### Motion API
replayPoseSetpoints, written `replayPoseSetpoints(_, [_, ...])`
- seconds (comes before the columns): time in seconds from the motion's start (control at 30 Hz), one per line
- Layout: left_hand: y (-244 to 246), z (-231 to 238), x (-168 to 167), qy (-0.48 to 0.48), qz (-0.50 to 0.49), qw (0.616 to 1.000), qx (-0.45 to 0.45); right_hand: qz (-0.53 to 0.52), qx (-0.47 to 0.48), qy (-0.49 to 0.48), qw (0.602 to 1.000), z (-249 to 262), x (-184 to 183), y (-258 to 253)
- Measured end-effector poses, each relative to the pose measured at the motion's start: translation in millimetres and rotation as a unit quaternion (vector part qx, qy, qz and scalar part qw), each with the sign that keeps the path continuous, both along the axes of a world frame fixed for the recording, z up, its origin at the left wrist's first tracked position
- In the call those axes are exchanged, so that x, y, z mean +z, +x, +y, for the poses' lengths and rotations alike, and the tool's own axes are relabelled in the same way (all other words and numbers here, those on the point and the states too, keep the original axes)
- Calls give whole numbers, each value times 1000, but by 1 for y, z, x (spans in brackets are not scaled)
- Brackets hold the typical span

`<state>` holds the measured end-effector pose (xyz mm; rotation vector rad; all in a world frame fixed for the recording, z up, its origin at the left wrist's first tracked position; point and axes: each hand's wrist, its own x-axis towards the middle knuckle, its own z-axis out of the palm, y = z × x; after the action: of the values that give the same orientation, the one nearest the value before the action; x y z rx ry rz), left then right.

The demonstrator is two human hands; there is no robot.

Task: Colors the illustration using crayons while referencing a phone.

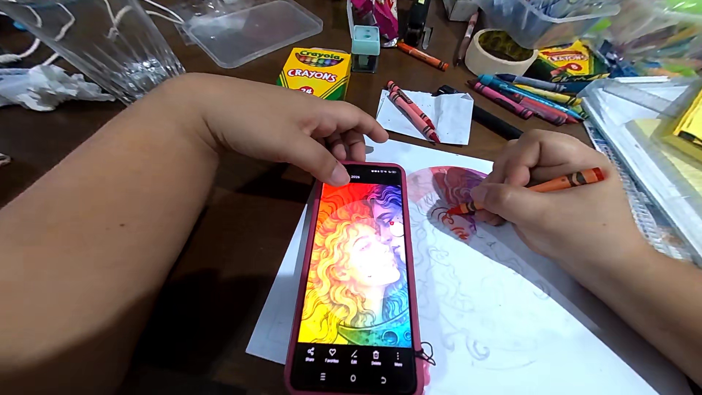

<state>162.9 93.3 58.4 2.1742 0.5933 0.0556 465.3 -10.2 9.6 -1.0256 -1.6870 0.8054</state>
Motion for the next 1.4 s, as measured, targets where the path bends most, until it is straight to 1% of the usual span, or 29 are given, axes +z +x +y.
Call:
replayPoseSetpoints(0.4, [0, -1, 1, 2, 0, 1000, 5, -5, -4, -6, 1000, 0, 2, -1])
replayPoseSetpoints(0.5, [0, -1, 2, 0, 5, 1000, 5, 17, -10, -12, 1000, 0, 2, -1])
replayPoseSetpoints(0.6, [1, -2, 2, -3, 5, 1000, 8, 63, -21, -25, 997, 1, 4, 0])
replayPoseSetpoints(0.73, [1, -2, 2, -5, 5, 1000, 7, 94, 6, -40, 995, 4, 6, 0])
replayPoseSetpoints(0.87, [2, -3, 2, 3, 1, 1000, 5, 59, 63, -30, 996, 9, 1, 2])
replayPoseSetpoints(1.03, [1, -2, 1, -5, -2, 1000, 3, 38, 73, -5, 997, 6, 2, -2])
replayPoseSetpoints(1.13, [1, -3, 2, 1, 3, 1000, 11, 3, 28, 19, 999, 3, 1, -5])
replayPoseSetpoints(1.23, [1, -1, 1, -2, 5, 1000, 7, -2, -12, 11, 1000, 2, 2, -6])
replayPoseSetpoints(1.4, [0, -1, 0, 18, 6, 1000, 10, -18, -22, 12, 1000, 0, 3, -7])
